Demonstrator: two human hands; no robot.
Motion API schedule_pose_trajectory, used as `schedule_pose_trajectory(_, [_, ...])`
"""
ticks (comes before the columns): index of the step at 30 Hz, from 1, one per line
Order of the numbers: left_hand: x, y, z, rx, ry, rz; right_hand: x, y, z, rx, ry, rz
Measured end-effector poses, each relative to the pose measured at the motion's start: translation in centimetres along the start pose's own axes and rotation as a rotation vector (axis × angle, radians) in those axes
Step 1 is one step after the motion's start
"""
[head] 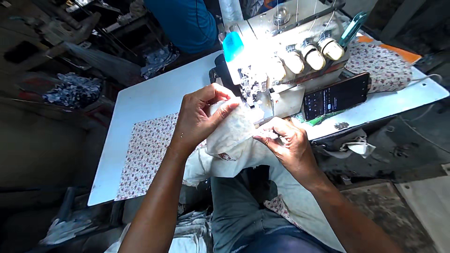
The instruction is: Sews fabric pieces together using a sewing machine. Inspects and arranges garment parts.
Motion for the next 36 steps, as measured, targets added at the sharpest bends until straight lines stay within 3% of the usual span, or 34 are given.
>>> schedule_pose_trajectory(5, [0.8, 0.7, 0.5, 0.095, 0.119, -0.053, -0.2, 0.4, -0.9, -0.115, -0.195, -0.101])
schedule_pose_trajectory(9, [2.9, -1.2, 2.5, 0.002, -0.036, -0.175, -0.4, 1.1, -2.8, -0.17, -0.407, -0.138])
schedule_pose_trajectory(12, [1.2, -2.5, -0.2, 0.071, -0.267, -0.212, -1.4, 1.2, -0.4, -0.34, -0.38, -0.138])
schedule_pose_trajectory(15, [-1.8, -1.4, -3.8, 0.159, -0.364, -0.126, -2.6, 2.1, 3.3, -0.418, -0.336, -0.176])
schedule_pose_trajectory(24, [-5.8, 3.0, -1.0, 0.26, -0.757, 0.096, -1.5, 1.5, 3.9, -0.459, -0.435, -0.258])
schedule_pose_trajectory(28, [-8.5, 6.1, -0.1, 0.326, -0.762, 0.084, -0.5, 2.7, 4.4, -0.47, -0.489, -0.234])
schedule_pose_trajectory(31, [-10.0, 5.6, 0.1, 0.285, -0.747, 0.06, 0.4, 3.2, 4.5, -0.45, -0.509, -0.143])
schedule_pose_trajectory(36, [-8.3, 3.4, -1.8, 0.301, -0.552, 0.121, 0.8, 2.6, 4.6, -0.393, -0.457, -0.106])
Point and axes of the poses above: each hand's wrist, its own y-axis away from the middle knuckle, its own x-axis out of the back of the hand, z = x × y, the point moved 4 cm from there along -y, towards the middle knuckle
